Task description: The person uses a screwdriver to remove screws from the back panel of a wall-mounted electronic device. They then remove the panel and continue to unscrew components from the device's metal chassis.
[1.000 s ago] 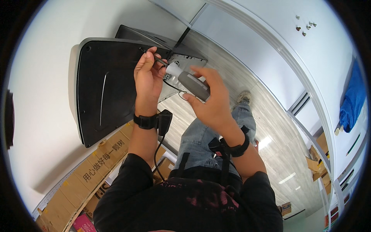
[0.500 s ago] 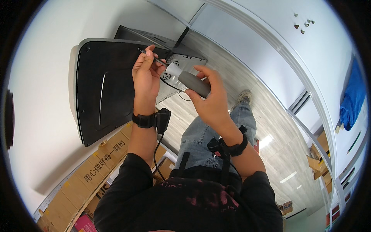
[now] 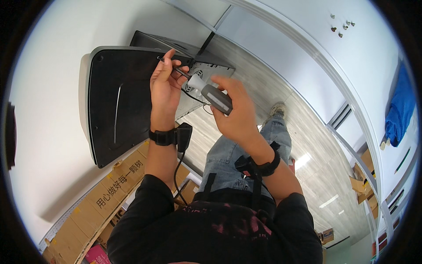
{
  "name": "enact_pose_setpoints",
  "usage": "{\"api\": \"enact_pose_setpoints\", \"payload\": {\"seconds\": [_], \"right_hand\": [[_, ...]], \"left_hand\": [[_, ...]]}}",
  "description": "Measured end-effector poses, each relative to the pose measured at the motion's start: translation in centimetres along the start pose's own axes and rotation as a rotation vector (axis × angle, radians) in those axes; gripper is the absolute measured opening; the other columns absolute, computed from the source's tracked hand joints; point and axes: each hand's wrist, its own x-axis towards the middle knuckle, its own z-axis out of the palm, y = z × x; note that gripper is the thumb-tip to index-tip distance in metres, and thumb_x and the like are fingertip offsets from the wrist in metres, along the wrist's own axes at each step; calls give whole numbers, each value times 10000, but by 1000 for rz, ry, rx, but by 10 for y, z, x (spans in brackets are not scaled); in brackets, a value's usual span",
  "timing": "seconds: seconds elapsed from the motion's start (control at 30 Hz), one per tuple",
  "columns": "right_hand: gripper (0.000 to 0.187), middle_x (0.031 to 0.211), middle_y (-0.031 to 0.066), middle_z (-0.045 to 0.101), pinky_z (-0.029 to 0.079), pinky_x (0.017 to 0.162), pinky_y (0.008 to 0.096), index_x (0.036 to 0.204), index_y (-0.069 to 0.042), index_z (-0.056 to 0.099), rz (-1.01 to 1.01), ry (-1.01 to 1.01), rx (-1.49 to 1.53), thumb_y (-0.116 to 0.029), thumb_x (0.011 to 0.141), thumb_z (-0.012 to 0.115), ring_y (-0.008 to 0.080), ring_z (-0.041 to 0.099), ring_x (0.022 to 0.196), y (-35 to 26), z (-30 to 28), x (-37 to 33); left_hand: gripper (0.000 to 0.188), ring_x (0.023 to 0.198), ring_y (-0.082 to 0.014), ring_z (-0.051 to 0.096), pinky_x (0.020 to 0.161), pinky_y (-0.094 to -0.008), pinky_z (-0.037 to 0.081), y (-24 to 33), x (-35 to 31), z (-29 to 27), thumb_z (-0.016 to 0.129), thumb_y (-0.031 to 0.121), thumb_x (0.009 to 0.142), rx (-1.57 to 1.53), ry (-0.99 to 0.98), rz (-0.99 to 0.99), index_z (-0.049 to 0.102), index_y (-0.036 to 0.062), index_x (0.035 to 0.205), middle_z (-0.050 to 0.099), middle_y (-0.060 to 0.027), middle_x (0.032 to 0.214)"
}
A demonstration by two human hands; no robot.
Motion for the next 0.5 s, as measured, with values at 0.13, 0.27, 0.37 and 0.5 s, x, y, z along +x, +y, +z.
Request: {"api": "enact_pose_setpoints", "payload": {"seconds": [0.13, 0.27, 0.37, 0.5], "right_hand": [[527, 1086, 103, 523, 482, 658, 299, 1232, -99, 498, 25, -59, 96, -71, 744, 696, 166, 576, 770, 6, 2, -3], [457, 1094, 96, 531, 478, 583, 253, 1251, -75, 472, 532, -219, 679, -108, 825, 635, 138, 578, 726, -2, -5, 2], [395, 1070, 87, 548, 462, 533, 216, 1245, -56, 476, 448, -255, 521, -118, 870, 585, 117, 583, 709, 3, -6, 2], [378, 1025, 69, 568, 484, 649, 251, 1201, -56, 513, 399, -215, 419, -84, 837, 612, 138, 597, 808, 0, -7, 1]], "left_hand": [[308, 680, -153, 643, 588, -248, 570, 2, 2, -5, 549, 137, 923, 30, -25, -6, 533, -10, 1193, 609, -53, 813], [298, 681, -155, 644, 590, -254, 573, 2, 1, -8, 541, 124, 925, 10, -1, -12, 535, -2, 1195, 609, -56, 806], [291, 691, -160, 648, 605, -266, 581, 3, 0, -6, 530, 109, 927, 5, -17, -17, 535, -4, 1194, 610, -61, 808], [285, 715, -172, 654, 628, -284, 591, 3, -1, -2, 517, 88, 928, 0, -19, -13, 531, -9, 1195, 616, -69, 821]]}}
